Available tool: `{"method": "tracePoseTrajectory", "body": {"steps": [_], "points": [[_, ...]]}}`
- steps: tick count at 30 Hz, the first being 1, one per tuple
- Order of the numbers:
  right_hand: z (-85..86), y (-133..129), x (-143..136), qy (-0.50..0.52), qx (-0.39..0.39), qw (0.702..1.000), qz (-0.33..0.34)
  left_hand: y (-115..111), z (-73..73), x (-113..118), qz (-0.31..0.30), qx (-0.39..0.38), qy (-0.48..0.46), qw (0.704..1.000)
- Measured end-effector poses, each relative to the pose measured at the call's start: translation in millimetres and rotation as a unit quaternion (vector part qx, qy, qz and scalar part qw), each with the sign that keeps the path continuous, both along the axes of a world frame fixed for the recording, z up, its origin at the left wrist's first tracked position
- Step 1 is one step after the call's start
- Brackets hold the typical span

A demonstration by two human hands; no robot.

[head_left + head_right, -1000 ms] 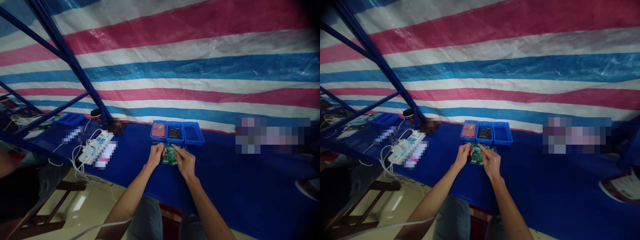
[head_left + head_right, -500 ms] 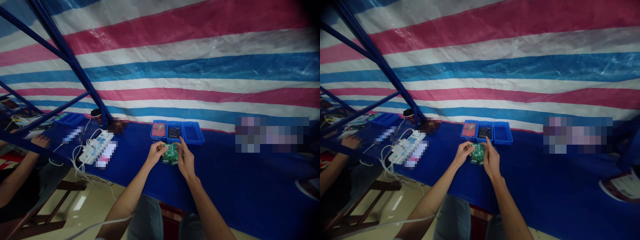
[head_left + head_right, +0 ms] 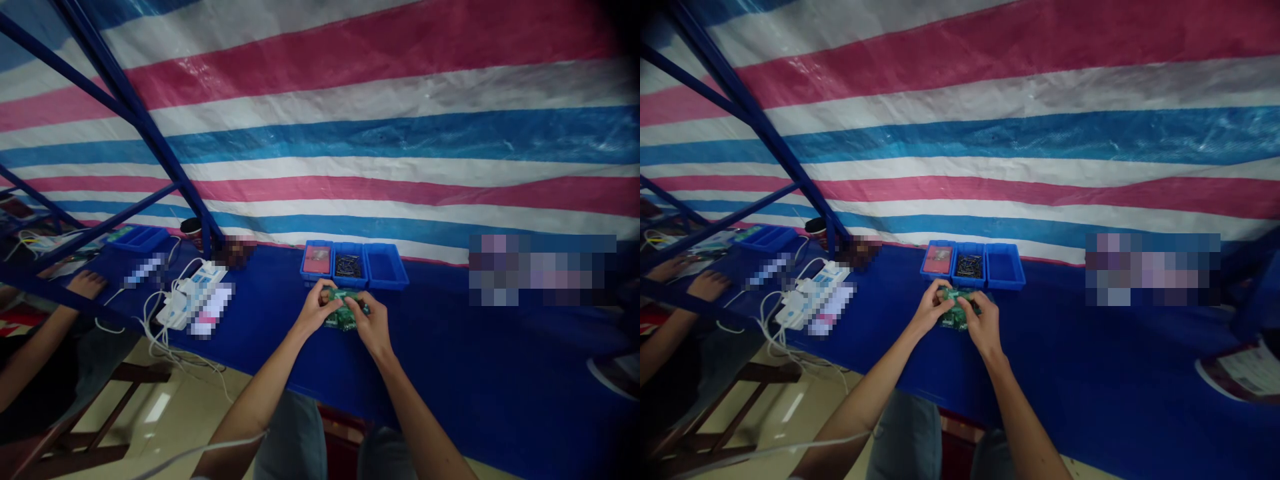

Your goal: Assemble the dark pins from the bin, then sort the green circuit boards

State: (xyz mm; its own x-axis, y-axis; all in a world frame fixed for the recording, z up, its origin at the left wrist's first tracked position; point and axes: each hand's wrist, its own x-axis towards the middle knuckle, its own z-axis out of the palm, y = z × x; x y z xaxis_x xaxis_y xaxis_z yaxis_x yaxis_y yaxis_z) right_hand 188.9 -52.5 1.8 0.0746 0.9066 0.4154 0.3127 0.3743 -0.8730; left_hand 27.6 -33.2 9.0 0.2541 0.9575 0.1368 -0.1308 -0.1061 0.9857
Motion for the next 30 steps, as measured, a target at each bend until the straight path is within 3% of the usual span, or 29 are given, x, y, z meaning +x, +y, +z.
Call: {"method": "tracePoseTrajectory", "body": {"steps": [10,18,30], "points": [[-7.1,5.0,0.2,-0.133,0.010,0.991,0.031,5.4,-6.0,-5.5,0.101,0.057,0.065,0.991],[-6.5,2.6,-0.5,-0.073,-0.003,0.996,0.049,2.6,-5.5,-3.7,0.065,0.055,0.053,0.995],[-5.3,4.2,5.1,-0.097,-0.017,0.992,0.075,0.3,-6.4,-4.3,0.029,0.052,0.101,0.993]]}}
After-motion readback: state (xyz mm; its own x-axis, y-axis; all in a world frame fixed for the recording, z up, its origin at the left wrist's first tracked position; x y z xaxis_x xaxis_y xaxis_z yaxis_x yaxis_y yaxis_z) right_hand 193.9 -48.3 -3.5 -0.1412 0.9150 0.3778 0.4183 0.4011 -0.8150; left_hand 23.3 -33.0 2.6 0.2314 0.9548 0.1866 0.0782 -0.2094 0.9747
